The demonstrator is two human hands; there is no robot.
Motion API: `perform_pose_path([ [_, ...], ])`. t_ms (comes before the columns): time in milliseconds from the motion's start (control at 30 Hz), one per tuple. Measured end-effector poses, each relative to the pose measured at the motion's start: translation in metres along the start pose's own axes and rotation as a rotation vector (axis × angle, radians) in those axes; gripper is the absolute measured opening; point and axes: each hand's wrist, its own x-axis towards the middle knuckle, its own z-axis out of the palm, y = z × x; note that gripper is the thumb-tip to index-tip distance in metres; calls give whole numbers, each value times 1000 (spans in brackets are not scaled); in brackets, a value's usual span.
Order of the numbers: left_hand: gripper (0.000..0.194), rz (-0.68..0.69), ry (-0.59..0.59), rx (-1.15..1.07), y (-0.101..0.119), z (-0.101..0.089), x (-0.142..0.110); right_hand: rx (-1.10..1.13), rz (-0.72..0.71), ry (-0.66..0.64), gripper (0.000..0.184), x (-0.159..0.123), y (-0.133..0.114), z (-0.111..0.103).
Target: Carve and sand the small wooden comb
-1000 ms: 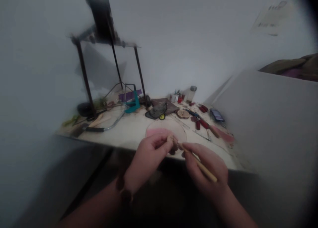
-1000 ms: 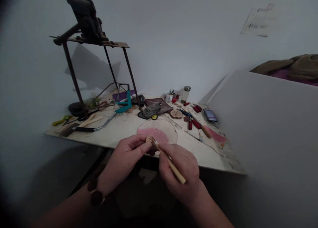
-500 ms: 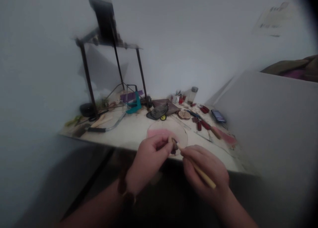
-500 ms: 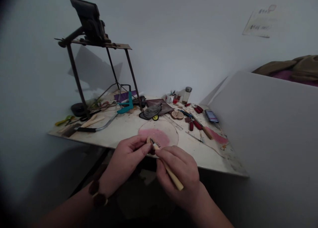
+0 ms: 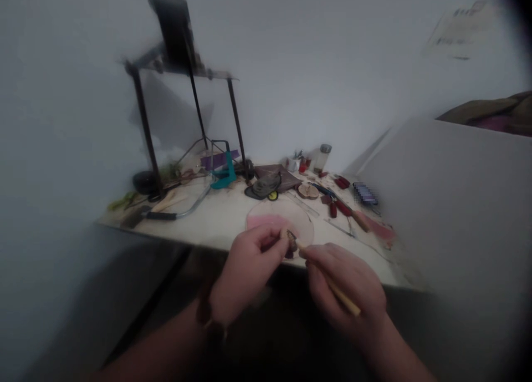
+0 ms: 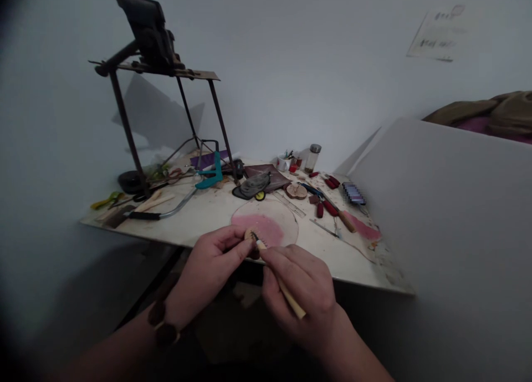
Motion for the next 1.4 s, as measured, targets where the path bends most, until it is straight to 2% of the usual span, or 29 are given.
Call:
perform_pose_path([
  [267, 25, -43, -7, -35, -2, 1, 0, 50, 37, -94, 47, 0, 8, -6],
  [700, 24, -68, -24, -57, -4, 0, 1, 65, 8, -132, 52, -2, 9, -2],
  [767, 25, -71, -18, -43, -2, 0, 0, 39, 19, -120, 50, -3, 13, -4],
  [900, 23, -98, 31, -7, 7, 0, -1, -83, 38, 0, 43, -1, 20, -11],
  [967, 22, -100, 27, -20, 8, 0, -1, -84, 47, 8, 41, 2, 17, -12],
  [1167, 21, -79, -8, -113, 1, -1, 1, 78, 27, -95, 47, 8, 1, -5],
  [1400, 23, -67, -11, -85, -3, -2, -1, 85, 28, -117, 51, 4, 3, -1],
])
